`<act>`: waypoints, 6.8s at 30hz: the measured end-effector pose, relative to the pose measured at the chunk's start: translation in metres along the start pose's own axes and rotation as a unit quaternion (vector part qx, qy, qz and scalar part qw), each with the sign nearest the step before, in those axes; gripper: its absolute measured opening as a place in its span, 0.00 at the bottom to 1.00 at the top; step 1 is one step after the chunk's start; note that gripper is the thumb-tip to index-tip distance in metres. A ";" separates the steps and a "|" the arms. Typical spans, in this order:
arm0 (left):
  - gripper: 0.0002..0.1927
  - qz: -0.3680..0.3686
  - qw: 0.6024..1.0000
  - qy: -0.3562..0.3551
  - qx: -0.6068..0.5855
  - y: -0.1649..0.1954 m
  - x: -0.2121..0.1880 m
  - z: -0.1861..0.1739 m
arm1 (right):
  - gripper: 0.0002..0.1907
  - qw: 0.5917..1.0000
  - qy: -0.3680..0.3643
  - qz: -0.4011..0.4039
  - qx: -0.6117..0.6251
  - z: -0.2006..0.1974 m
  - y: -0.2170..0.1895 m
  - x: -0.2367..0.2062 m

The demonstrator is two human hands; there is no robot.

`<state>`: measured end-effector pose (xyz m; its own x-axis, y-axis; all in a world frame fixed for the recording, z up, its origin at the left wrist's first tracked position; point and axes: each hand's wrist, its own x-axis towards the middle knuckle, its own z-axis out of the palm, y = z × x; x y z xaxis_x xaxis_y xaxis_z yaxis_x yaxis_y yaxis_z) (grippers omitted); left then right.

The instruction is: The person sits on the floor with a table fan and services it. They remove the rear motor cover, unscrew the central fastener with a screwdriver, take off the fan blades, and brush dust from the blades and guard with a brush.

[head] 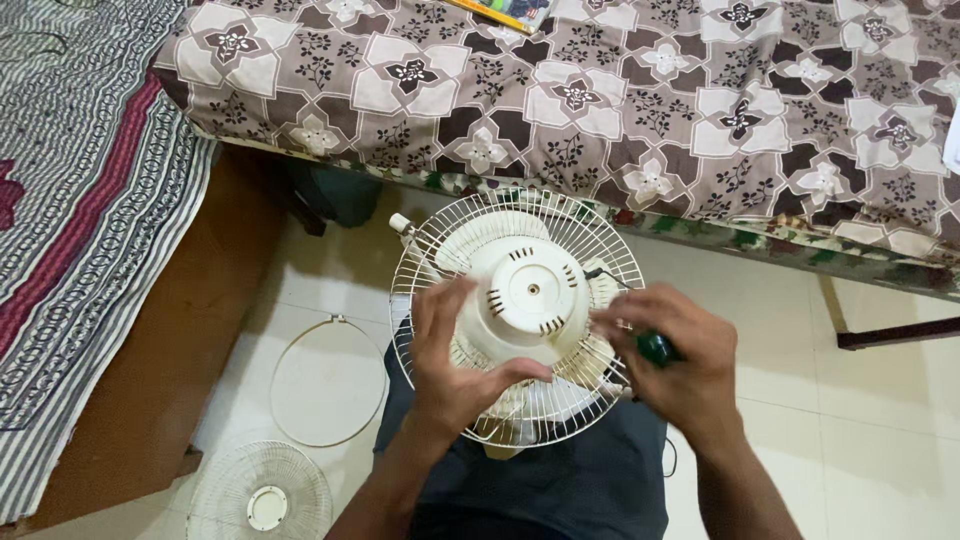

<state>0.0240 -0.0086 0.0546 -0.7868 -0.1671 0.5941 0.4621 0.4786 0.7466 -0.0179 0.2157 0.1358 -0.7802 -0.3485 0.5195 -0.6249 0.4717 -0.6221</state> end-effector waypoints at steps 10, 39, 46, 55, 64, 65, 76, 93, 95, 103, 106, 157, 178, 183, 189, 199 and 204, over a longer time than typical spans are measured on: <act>0.60 -0.033 0.998 -0.044 0.028 -0.011 0.016 0.028 | 0.12 0.994 -0.086 -0.059 -0.031 0.023 -0.011 0.050; 0.57 0.072 0.993 -0.044 0.084 0.030 0.015 0.006 | 0.20 0.986 -0.141 -0.034 -0.081 -0.010 -0.044 0.026; 0.57 -0.132 0.984 -0.096 -0.069 0.032 0.052 -0.015 | 0.11 0.998 -0.009 -0.063 -0.025 -0.032 -0.050 0.022; 0.48 -0.102 0.963 -0.071 -0.237 0.024 0.126 -0.064 | 0.06 0.998 0.053 -0.014 -0.028 -0.051 -0.037 0.004; 0.54 0.012 0.994 -0.044 -0.099 0.010 0.090 -0.021 | 0.09 0.997 -0.009 0.082 -0.009 -0.031 -0.013 -0.009; 0.55 0.020 0.994 -0.047 -0.096 0.007 0.080 -0.012 | 0.09 0.996 -0.011 0.093 -0.012 -0.029 -0.012 -0.010; 0.59 0.086 0.995 -0.033 0.041 -0.011 0.036 0.019 | 0.16 0.993 -0.032 0.105 -0.035 -0.016 -0.008 0.004; 0.62 0.013 0.997 -0.080 0.010 -0.035 0.025 0.025 | 0.25 0.966 -0.205 0.092 -0.126 0.023 0.050 -0.003; 0.62 0.004 0.995 -0.098 0.000 -0.037 0.027 0.025 | 0.30 0.943 -0.259 0.101 -0.182 0.027 0.058 -0.003; 0.62 -0.022 0.991 -0.129 -0.026 -0.041 0.025 0.026 | 0.36 0.900 -0.361 0.042 -0.239 0.023 0.067 -0.003; 0.61 -0.035 0.990 -0.133 -0.030 -0.040 0.025 0.029 | 0.38 0.894 -0.373 0.029 -0.245 0.021 0.067 -0.001; 0.60 0.002 0.996 -0.091 -0.009 -0.035 0.020 0.026 | 0.21 0.990 0.129 0.049 -0.003 -0.018 -0.055 0.073; 0.58 -0.011 0.997 -0.082 0.003 -0.034 0.019 0.028 | 0.35 0.834 0.191 0.080 0.512 0.012 -0.039 0.055; 0.58 -0.015 0.996 -0.091 0.005 -0.033 0.021 0.029 | 0.33 0.856 0.189 0.082 0.474 0.013 -0.042 0.060; 0.59 -0.011 0.996 -0.093 0.007 -0.034 0.020 0.028 | 0.33 0.865 0.182 0.080 0.462 0.018 -0.045 0.069; 0.60 -0.021 0.994 -0.104 0.007 -0.037 0.020 0.030 | 0.39 0.653 0.253 0.107 0.706 0.017 -0.052 0.070; 0.60 -0.023 0.994 -0.103 0.010 -0.036 0.019 0.029 | 0.36 0.769 0.216 0.098 0.594 0.018 -0.050 0.072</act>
<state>-0.0198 -0.0038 0.0302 -0.8747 -0.0097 0.4845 0.4178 0.4915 0.7641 -0.0439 0.1525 0.1936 -0.9407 0.0571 0.3344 -0.2816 -0.6813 -0.6757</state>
